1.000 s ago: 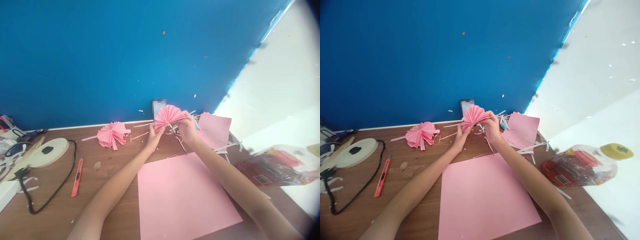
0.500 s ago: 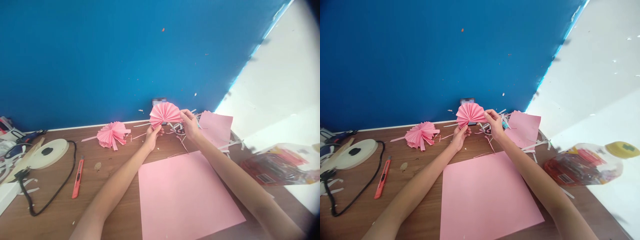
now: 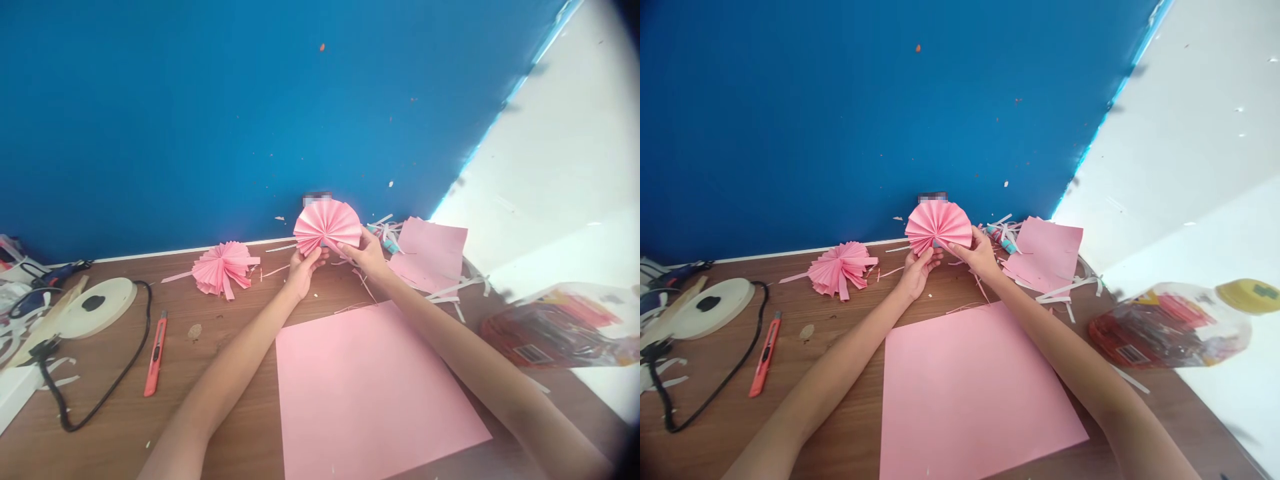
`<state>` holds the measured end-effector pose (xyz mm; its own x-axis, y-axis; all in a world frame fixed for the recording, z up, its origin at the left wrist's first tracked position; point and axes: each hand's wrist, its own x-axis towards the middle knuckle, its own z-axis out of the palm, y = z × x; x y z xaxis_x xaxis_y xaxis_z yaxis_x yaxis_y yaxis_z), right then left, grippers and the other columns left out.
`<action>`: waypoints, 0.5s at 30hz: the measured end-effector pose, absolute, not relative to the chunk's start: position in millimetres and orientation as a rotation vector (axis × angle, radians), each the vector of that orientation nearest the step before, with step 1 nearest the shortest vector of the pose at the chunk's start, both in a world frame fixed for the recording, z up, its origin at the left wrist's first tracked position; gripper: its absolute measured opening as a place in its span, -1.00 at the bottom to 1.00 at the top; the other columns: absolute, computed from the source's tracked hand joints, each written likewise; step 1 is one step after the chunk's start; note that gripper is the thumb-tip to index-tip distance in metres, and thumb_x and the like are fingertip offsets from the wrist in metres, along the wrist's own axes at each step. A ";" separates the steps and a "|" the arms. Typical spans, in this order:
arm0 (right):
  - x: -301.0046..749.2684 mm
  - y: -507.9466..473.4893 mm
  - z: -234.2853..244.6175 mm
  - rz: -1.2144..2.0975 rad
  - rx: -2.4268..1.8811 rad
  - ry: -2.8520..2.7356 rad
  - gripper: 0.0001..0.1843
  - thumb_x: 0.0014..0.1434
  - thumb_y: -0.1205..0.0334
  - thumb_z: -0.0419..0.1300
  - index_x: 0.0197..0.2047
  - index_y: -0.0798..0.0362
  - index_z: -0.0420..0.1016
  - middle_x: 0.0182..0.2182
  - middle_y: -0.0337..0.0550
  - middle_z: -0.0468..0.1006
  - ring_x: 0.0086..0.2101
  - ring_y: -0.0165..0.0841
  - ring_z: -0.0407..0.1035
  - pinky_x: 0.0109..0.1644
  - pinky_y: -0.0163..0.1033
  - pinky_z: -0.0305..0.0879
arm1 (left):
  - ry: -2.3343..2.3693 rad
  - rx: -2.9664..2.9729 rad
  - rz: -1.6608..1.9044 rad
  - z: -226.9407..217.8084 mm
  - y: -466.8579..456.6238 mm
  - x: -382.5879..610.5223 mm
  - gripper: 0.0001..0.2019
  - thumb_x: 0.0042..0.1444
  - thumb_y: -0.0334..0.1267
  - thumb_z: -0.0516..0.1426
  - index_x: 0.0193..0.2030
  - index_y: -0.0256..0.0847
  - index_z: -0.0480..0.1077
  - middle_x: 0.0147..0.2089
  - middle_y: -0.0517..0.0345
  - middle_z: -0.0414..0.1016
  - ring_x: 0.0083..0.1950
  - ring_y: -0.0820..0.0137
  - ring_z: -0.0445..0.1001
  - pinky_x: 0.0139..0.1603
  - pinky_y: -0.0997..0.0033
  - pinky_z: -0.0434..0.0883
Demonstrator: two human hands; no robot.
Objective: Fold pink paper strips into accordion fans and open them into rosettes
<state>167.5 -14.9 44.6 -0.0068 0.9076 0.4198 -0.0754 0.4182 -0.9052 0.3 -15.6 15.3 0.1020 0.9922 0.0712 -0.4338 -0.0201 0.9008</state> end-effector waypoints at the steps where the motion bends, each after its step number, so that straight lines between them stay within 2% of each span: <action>1: 166.0 -15.3 41.1 0.926 -0.851 -1.344 -0.55 -0.07 0.11 0.37 -0.10 0.04 0.44 -0.19 -0.11 0.56 -0.20 -0.25 0.45 -0.10 -0.10 0.40 | 0.770 0.984 1.335 15.7 -16.4 1.1 -0.64 -0.06 -0.11 0.28 -0.14 -0.23 0.39 -0.15 0.03 0.54 -0.20 0.38 0.53 -0.18 0.38 0.41; 10: 153.9 -20.6 27.5 0.914 -0.899 -1.244 -0.58 -0.11 0.13 0.39 -0.15 0.10 0.51 -0.17 -0.03 0.58 -0.19 -0.22 0.46 -0.06 -0.09 0.39 | 0.769 0.986 1.341 14.9 -16.8 4.4 -0.58 -0.13 -0.17 0.33 -0.11 -0.23 0.40 -0.10 0.06 0.52 -0.16 0.39 0.49 -0.16 0.37 0.42; 15: 149.9 -23.1 27.1 0.968 -0.892 -1.254 -0.55 -0.14 0.11 0.40 -0.17 0.12 0.54 -0.17 -0.03 0.59 -0.19 -0.22 0.46 -0.05 -0.10 0.38 | 0.703 0.949 1.328 16.0 -19.1 5.7 -0.58 -0.11 -0.19 0.32 -0.08 -0.22 0.41 -0.10 0.07 0.51 -0.17 0.41 0.48 -0.20 0.43 0.38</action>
<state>149.9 -23.1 27.1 0.0549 0.9374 0.3439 -0.0949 0.3477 -0.9328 5.7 -19.1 16.0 0.1383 0.9860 0.0935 -0.4766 -0.0165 0.8790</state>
